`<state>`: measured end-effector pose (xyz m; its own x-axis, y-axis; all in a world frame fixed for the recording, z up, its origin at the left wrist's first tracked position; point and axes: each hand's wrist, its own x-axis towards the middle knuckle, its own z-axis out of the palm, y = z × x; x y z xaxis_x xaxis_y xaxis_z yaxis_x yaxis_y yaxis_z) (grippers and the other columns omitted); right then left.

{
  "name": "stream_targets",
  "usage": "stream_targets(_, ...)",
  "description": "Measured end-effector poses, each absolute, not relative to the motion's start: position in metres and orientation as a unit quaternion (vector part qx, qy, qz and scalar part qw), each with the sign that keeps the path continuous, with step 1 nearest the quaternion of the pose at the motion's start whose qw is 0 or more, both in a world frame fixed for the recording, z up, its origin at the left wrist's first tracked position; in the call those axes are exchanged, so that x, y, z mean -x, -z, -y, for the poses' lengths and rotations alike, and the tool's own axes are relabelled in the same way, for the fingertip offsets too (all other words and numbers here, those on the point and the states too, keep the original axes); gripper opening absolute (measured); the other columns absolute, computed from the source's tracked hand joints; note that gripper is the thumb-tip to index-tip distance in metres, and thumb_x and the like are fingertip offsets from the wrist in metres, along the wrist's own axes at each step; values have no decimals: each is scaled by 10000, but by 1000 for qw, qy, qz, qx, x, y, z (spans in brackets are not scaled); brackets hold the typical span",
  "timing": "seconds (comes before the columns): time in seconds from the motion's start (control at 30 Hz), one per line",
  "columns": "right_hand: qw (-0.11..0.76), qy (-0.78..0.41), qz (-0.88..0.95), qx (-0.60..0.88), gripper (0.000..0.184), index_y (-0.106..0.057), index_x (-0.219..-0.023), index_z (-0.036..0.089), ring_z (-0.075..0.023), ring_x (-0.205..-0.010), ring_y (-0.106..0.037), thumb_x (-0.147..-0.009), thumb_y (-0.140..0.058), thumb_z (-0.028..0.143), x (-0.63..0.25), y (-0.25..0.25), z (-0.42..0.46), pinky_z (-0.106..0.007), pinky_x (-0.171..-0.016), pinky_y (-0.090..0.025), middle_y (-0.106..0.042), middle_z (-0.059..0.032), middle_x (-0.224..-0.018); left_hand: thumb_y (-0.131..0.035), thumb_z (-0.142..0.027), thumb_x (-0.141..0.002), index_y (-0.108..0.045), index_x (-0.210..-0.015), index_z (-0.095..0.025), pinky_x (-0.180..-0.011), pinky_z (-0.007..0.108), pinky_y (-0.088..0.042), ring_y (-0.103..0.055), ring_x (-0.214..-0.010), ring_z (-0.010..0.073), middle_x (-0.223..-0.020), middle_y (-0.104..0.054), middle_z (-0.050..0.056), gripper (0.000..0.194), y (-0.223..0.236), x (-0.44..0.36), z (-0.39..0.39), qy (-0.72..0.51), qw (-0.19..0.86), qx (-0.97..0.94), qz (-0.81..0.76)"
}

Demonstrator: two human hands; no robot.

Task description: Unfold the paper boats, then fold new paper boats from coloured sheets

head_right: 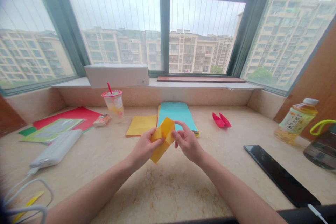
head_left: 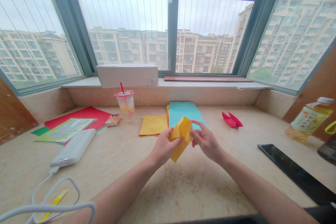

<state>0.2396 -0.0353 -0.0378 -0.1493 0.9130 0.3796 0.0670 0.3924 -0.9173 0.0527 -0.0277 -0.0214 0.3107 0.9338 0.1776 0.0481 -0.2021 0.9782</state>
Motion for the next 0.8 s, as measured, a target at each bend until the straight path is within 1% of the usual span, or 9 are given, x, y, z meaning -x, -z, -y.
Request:
stream_targets(0.07,533,-377,658,375,573,-331,-1392,261,-116,-567,-576,-916,-560,482,-240,39,37,-254,-554,-473,-595,27,-782,-700,-365,-761,-627,-948,-132,-644,253,-436,-601,-735,168,-834,-665,41,308,21,-52,26,-450,495,-629,-396)
stream_targets(0.13,525,-346,679,379,634,-266,-1440,309,-119,-623,-605,-910,-584,451,-242,39,37,-255,-564,-485,-592,1,-917,-697,-355,-759,-628,-953,-130,-656,260,-445,-612,-749,177,-848,-673,47,305,20,-51,25,-452,497,-625,-398)
stream_targets(0.17,517,-326,693,382,633,-271,-1444,322,-120,-644,-612,-909,-588,439,-243,40,38,-255,-564,-490,-585,-13,-972,-697,-344,-755,-628,-954,-129,-663,262,-448,-616,-758,180,-855,-675,48,301,20,-51,25,-451,500,-624,-396)
stream_targets(0.23,496,-277,725,389,559,-348,-1418,320,-122,-677,-615,-918,-578,416,-246,40,38,-264,-588,-505,-577,-33,-1033,-696,-318,-750,-626,-968,-129,-676,265,-454,-620,-771,184,-867,-679,49,297,21,-51,25,-449,505,-626,-391)
stream_targets(0.33,464,-196,771,391,391,-504,-1310,284,-140,-728,-609,-935,-557,380,-252,37,38,-296,-683,-526,-609,-38,-984,-688,-298,-753,-623,-985,-131,-660,261,-453,-613,-751,176,-855,-676,41,293,22,-50,24,-440,508,-633,-384)
stream_targets(0.43,439,-157,795,388,279,-578,-1194,260,-160,-765,-610,-939,-549,369,-256,33,38,-280,-657,-524,-634,-41,-925,-687,-304,-754,-622,-975,-126,-627,252,-440,-592,-708,161,-818,-662,34,291,24,-50,23,-438,503,-640,-383)
stream_targets(0.53,434,-162,786,410,223,-578,-1079,232,-162,-725,-613,-919,-574,387,-257,32,39,-227,-530,-489,-640,-31,-844,-697,-315,-748,-622,-958,-124,-620,249,-433,-581,-692,153,-799,-651,31,295,25,-50,23,-438,499,-644,-380)
stream_targets(0.6,440,-179,771,424,196,-552,-1006,223,-159,-687,-619,-918,-571,397,-257,32,40,-207,-482,-461,-637,-16,-767,-702,-325,-746,-622,-952,-125,-622,249,-433,-584,-699,156,-803,-653,35,297,26,-50,23,-437,500,-644,-379)
stream_targets(0.8,476,-223,728,440,196,-495,-912,218,-168,-644,-663,-939,-529,410,-253,32,39,-198,-455,-417,-660,-17,-699,-711,-343,-746,-622,-944,-135,-641,255,-439,-601,-714,161,-823,-657,39,300,25,-51,23,-436,504,-642,-379)
